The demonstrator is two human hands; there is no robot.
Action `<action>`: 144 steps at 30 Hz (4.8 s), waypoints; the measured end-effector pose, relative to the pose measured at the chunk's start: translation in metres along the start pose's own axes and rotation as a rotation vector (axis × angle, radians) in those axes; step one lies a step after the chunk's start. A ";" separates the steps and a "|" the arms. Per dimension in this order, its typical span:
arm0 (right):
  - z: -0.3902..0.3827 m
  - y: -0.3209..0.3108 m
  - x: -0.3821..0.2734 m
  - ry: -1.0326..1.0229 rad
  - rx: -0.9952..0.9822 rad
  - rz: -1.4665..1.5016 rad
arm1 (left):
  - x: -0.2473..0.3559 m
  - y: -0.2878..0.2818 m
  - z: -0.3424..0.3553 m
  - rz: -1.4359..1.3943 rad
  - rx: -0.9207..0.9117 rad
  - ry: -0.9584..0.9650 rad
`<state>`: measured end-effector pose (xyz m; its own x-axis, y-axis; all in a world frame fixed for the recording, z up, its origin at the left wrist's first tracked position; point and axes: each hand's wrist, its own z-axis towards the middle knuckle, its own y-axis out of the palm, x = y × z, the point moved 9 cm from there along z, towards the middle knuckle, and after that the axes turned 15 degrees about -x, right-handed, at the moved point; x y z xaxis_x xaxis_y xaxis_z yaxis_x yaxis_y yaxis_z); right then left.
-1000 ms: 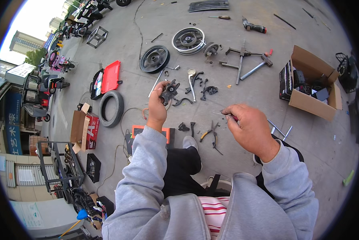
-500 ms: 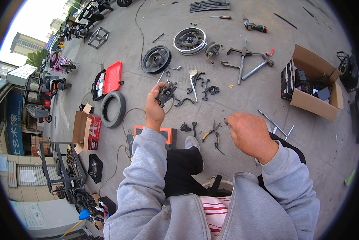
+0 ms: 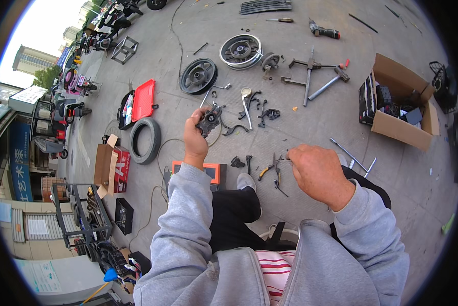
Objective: The person disassembles a small mechanical component using pliers and a screwdriver, removes a pin, and applies lubricant to the part. They then handle a cylindrical filter-like object and place it aside.
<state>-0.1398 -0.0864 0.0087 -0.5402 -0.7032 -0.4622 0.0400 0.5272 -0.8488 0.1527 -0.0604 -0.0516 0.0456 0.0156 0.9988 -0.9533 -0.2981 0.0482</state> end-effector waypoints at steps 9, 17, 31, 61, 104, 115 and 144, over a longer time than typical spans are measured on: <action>-0.001 0.001 -0.001 -0.010 0.002 0.002 | -0.004 -0.001 0.001 0.034 -0.024 -0.030; -0.002 0.001 -0.001 -0.011 -0.006 -0.001 | 0.006 0.003 -0.001 0.025 -0.036 0.059; -0.003 0.000 -0.003 -0.038 0.030 -0.008 | 0.008 -0.004 -0.003 -0.092 -0.033 0.048; -0.003 0.008 0.000 -0.046 -0.017 0.006 | -0.004 -0.012 0.000 -0.069 0.023 -0.070; 0.028 0.306 0.247 0.730 0.018 0.699 | 0.065 -0.007 -0.075 -0.995 -0.207 0.244; 0.086 0.391 0.278 0.885 0.105 0.503 | -0.004 -0.044 -0.042 -0.912 0.259 -0.051; -0.008 0.016 0.131 1.063 -0.648 0.587 | 0.083 -0.076 -0.299 -1.163 1.161 -0.406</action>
<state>-0.2171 -0.1661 -0.0632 -0.9691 0.2432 -0.0415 0.2466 0.9497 -0.1929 0.1392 0.2488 0.0270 0.7581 0.5413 0.3636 0.3349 -0.8017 0.4951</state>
